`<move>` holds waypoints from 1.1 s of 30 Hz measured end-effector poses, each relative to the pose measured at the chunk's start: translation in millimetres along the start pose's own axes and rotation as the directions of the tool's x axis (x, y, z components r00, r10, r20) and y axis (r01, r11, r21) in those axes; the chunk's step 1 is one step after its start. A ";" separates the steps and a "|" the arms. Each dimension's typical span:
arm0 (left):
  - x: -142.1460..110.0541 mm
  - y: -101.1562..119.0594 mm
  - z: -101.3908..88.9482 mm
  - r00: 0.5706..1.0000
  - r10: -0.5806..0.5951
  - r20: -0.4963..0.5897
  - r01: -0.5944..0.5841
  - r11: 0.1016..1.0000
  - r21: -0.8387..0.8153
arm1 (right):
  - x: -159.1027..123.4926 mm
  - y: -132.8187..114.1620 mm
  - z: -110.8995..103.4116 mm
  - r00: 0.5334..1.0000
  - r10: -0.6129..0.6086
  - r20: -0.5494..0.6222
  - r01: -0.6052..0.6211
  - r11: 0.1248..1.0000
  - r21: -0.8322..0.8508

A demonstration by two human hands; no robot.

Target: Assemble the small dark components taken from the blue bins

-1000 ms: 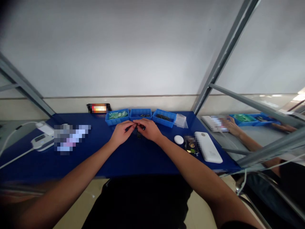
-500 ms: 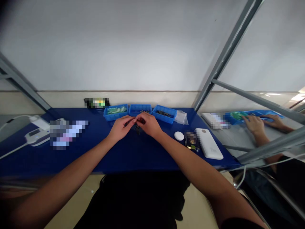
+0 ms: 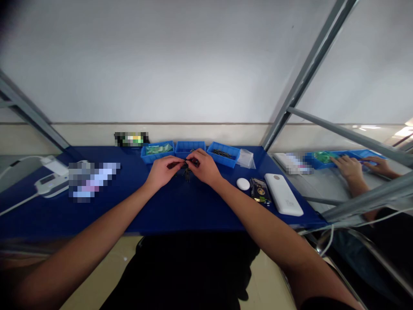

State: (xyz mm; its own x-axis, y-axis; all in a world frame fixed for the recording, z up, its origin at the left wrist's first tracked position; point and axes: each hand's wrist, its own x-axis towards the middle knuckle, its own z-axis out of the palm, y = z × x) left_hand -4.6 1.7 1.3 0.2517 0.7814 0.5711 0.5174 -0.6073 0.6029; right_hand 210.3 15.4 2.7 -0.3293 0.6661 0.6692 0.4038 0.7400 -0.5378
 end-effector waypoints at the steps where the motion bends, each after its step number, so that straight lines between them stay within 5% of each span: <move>1: 0.3 0.0 -0.4 1.000 0.020 -0.002 -0.020 1.000 0.002 | -0.1 0.6 -0.2 1.000 0.001 0.004 -0.001 1.000 -0.002; 16: -0.6 -8.8 7.9 0.994 -0.085 0.067 0.102 0.947 -0.305 | -1.3 -2.5 1.1 0.989 0.049 0.137 -0.051 0.999 0.008; 21: -1.0 -2.5 5.1 0.998 -0.062 0.004 0.062 0.989 -0.133 | 0.9 -5.4 -3.7 0.998 -0.013 0.062 0.016 0.999 -0.050; 25: -2.2 1.4 1.5 0.998 -0.037 0.057 0.038 0.999 -0.010 | 1.5 -3.7 -5.3 1.000 -0.014 0.012 0.015 0.998 -0.063; 33: -3.2 3.6 3.2 0.997 0.011 0.076 -0.010 1.000 -0.019 | -1.3 1.1 1.9 0.997 -0.009 0.078 0.012 0.999 -0.039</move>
State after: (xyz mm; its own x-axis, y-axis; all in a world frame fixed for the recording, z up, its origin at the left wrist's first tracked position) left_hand -1.0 -2.5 -0.2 0.3189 0.7834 0.5335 0.4995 -0.6173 0.6078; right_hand 209.6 15.6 0.2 -0.3984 0.6644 0.6324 0.4324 0.7441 -0.5093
